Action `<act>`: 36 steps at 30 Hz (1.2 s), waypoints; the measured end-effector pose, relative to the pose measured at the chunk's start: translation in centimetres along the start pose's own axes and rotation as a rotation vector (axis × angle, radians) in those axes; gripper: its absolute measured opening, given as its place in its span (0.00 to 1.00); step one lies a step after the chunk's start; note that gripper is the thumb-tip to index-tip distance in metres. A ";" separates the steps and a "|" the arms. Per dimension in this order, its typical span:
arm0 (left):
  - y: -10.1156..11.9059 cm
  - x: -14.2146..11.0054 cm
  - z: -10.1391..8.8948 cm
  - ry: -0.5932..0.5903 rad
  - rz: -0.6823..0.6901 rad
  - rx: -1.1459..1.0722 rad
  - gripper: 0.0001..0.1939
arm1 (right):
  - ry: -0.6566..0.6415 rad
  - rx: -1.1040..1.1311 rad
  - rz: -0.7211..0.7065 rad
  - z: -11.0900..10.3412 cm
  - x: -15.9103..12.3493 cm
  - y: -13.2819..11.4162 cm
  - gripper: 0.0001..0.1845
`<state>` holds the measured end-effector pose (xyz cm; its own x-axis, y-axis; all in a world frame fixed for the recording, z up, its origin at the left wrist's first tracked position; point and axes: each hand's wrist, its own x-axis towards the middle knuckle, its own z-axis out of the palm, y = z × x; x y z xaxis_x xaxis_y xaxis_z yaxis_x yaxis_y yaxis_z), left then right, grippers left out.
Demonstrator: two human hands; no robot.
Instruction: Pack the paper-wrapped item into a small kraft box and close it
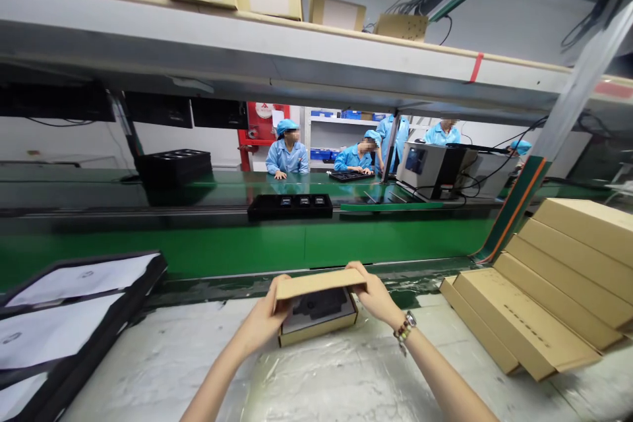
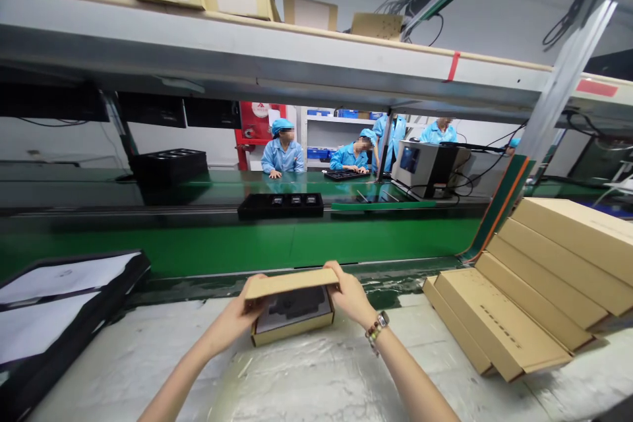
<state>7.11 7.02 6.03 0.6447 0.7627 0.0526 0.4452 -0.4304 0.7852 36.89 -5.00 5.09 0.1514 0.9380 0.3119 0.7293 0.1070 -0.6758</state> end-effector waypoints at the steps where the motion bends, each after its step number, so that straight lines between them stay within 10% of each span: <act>1: -0.5 -0.9 -0.1 -0.044 0.017 0.003 0.33 | -0.031 -0.023 -0.009 0.2 -1.1 0.4 0.31; 7: -3.9 -5.5 1.3 -0.281 -0.129 0.291 0.62 | -0.219 -0.124 -0.021 2.4 -7.0 2.5 0.43; 12: -3.0 -5.5 4.0 0.021 -0.054 0.219 0.46 | -0.219 -0.107 0.023 2.7 -5.9 1.2 0.42; 17: 1.4 -1.8 1.0 0.224 -0.187 0.232 0.27 | -0.147 -0.091 0.156 0.4 -0.2 -1.7 0.17; 21: 3.3 0.2 -2.1 0.187 -0.279 0.318 0.30 | -0.215 -0.053 0.151 -1.1 2.5 -3.2 0.26; 26: 4.4 -0.3 -4.3 0.096 -0.238 0.220 0.25 | -0.143 -0.073 0.111 -2.6 2.6 -4.3 0.12; 36: 3.6 -0.8 -4.6 -0.103 -0.254 -0.070 0.27 | -0.130 -0.088 -0.029 -3.3 0.3 -5.6 0.12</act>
<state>5.42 7.08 11.65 0.5792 0.7873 -0.2115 0.5589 -0.1947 0.8060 35.01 -6.35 11.18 0.0456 0.9703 0.2377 0.7889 0.1110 -0.6044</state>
